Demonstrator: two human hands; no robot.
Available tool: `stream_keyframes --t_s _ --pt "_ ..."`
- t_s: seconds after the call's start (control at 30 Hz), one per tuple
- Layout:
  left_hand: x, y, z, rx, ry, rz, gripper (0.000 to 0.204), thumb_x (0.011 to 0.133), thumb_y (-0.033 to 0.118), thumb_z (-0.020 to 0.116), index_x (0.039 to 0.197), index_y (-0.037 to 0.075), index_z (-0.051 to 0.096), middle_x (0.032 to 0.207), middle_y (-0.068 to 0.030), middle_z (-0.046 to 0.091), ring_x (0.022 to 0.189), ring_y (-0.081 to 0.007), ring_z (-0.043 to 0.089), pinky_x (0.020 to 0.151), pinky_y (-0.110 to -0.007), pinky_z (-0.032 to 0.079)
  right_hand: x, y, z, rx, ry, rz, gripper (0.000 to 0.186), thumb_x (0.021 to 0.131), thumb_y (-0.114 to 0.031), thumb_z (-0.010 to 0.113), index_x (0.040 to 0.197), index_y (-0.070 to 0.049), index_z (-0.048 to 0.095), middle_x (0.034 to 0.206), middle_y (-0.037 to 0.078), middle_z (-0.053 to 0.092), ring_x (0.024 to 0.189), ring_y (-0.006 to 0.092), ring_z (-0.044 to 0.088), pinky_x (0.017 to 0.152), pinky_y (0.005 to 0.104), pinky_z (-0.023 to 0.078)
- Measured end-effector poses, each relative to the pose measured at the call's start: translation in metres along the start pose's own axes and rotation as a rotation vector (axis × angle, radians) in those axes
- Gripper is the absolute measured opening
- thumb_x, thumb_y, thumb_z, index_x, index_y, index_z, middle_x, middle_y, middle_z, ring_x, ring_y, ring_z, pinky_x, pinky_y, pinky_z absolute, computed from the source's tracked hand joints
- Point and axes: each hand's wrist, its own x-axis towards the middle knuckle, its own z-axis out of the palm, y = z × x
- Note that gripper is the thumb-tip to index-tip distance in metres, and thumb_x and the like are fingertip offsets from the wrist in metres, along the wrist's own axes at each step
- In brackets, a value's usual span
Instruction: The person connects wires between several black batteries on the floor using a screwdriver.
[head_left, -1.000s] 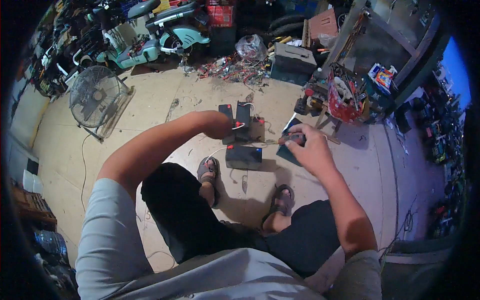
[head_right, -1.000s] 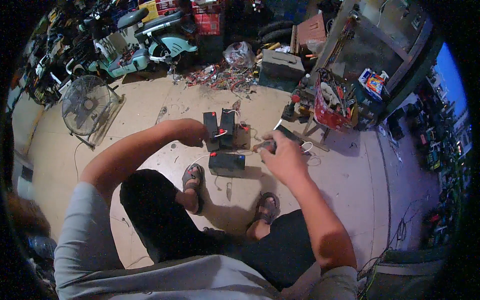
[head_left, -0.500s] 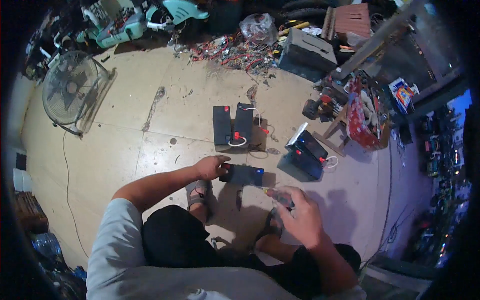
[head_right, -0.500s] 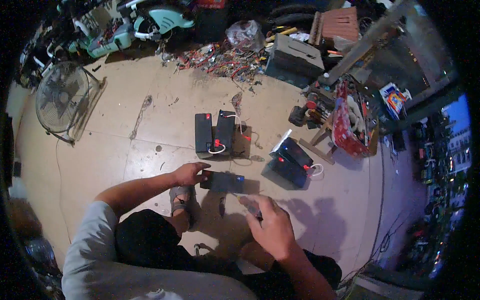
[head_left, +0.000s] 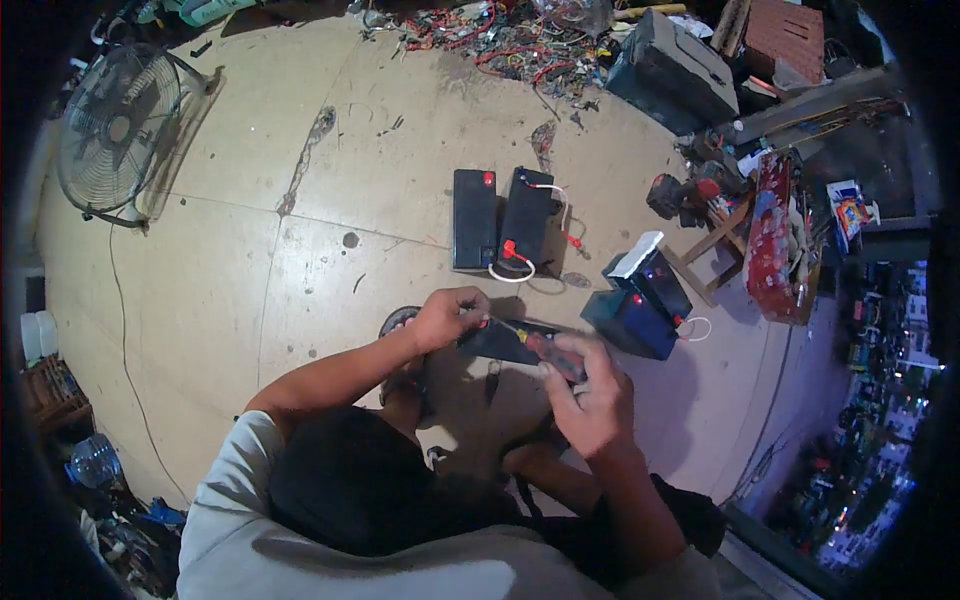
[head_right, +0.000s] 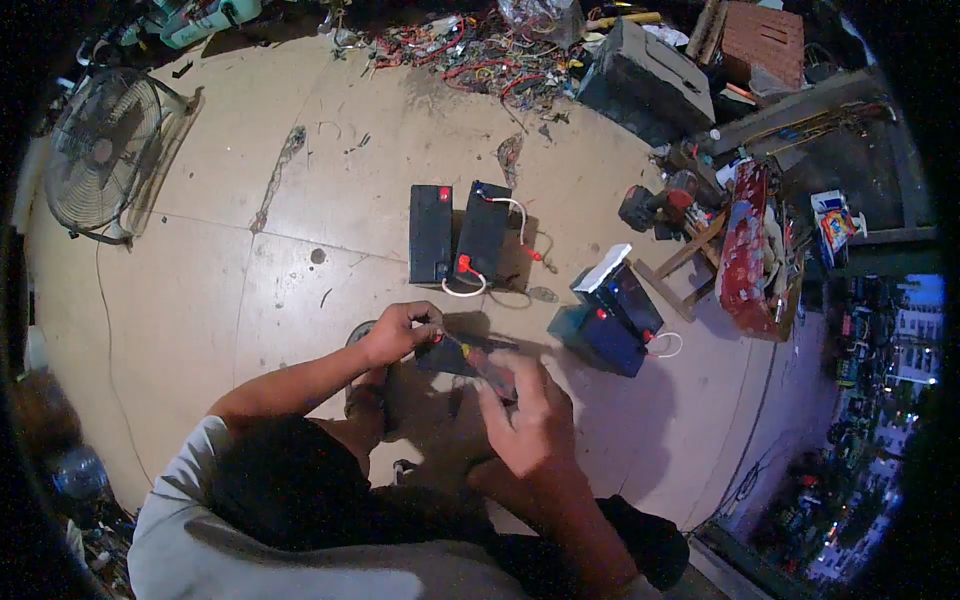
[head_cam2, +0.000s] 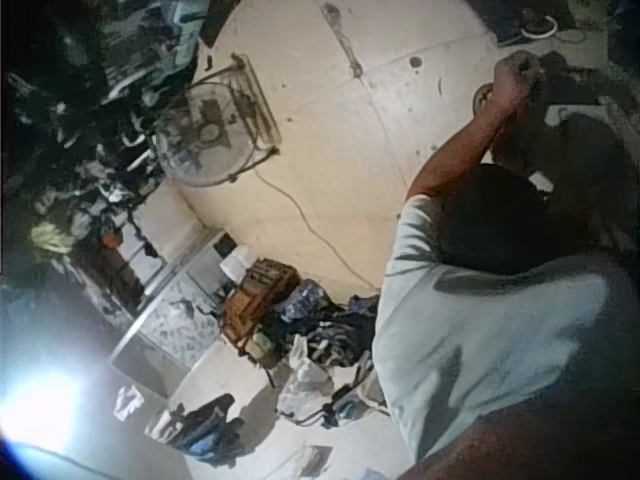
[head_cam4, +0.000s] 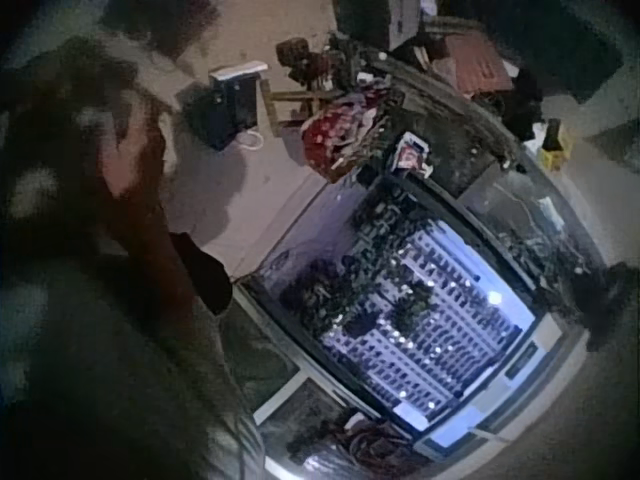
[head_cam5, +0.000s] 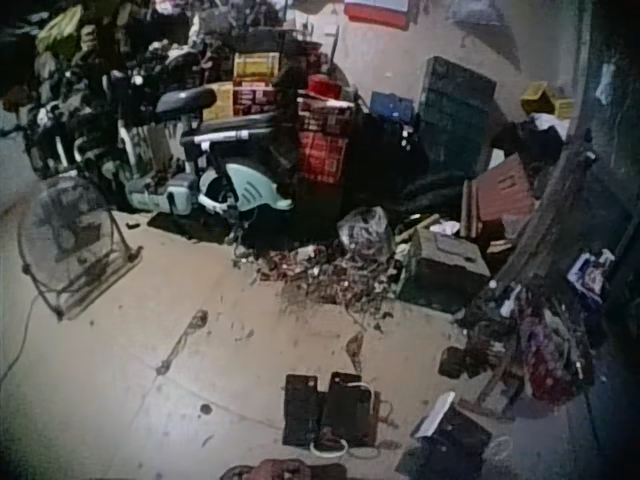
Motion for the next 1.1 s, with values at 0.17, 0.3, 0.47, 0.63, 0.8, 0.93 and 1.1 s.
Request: stream_keyframes --t_s 0.17,0.3,0.47,0.63,0.8,0.93,1.1 --pt "-0.006 0.003 -0.004 0.033 -0.041 0.016 0.017 0.096 0.002 0.066 0.111 0.001 0.073 0.107 -0.0097 0.076 0.095 -0.0166 0.069 0.088 -0.032 0.055 0.006 -0.011 0.012 -0.009 0.026 0.080 0.038 0.089 -0.009 0.075 0.124 -0.006 0.061 0.104 0.020 0.071 0.094 0.0377 0.070 0.081 0.0461 0.055" --pt "-0.015 -0.008 -0.002 -0.012 -0.057 0.076 0.026 0.095 0.001 0.066 0.120 0.003 0.072 0.120 -0.0129 0.075 0.109 -0.0209 0.069 0.099 -0.034 0.052 0.001 -0.009 0.020 -0.054 0.042 0.119 0.035 0.088 -0.010 0.076 0.120 -0.005 0.064 0.103 0.020 0.071 0.093 0.0374 0.071 0.082 0.0458 0.055" --pt "-0.023 -0.006 -0.004 0.055 -0.075 0.209 0.033 0.095 0.004 0.067 0.128 0.006 0.069 0.122 -0.0132 0.074 0.114 -0.0245 0.069 0.103 -0.035 0.051 -0.005 0.000 0.031 -0.036 0.080 0.079 0.031 0.087 -0.009 0.076 0.116 -0.004 0.066 0.102 0.019 0.072 0.091 0.0364 0.071 0.082 0.0443 0.055" --pt "-0.026 0.003 -0.003 0.095 -0.052 0.114 0.031 0.096 0.007 0.068 0.126 0.008 0.070 0.120 -0.0133 0.075 0.108 -0.0238 0.070 0.097 -0.035 0.052 -0.006 0.010 0.036 -0.038 0.114 0.003 0.031 0.086 -0.007 0.077 0.115 -0.004 0.066 0.098 0.018 0.072 0.085 0.0345 0.071 0.078 0.0424 0.056" --pt "-0.026 0.002 0.000 0.065 -0.037 0.053 0.026 0.096 0.007 0.068 0.122 0.007 0.069 0.111 -0.0124 0.075 0.101 -0.0188 0.069 0.093 -0.034 0.052 -0.010 0.011 0.035 -0.060 0.117 -0.023 0.033 0.085 -0.006 0.078 0.115 -0.005 0.065 0.096 0.017 0.072 0.082 0.0324 0.071 0.076 0.0417 0.056" --pt "-0.027 0.003 0.003 0.082 -0.025 0.054 0.018 0.096 0.007 0.068 0.114 0.006 0.068 0.103 -0.0113 0.074 0.095 -0.0173 0.066 0.089 -0.034 0.052 -0.012 0.013 0.035 -0.063 0.145 -0.077 0.033 0.086 -0.006 0.078 0.116 -0.005 0.065 0.095 0.016 0.072 0.081 0.0312 0.071 0.075 0.0416 0.056" --pt "-0.027 -0.005 0.007 0.116 0.020 0.108 0.015 0.096 0.008 0.068 0.111 0.005 0.067 0.101 -0.0113 0.073 0.092 -0.0175 0.066 0.086 -0.034 0.053 -0.015 0.018 0.038 -0.023 0.172 -0.023 0.034 0.087 -0.007 0.077 0.118 -0.005 0.064 0.096 0.016 0.072 0.081 0.0302 0.071 0.075 0.0414 0.057"
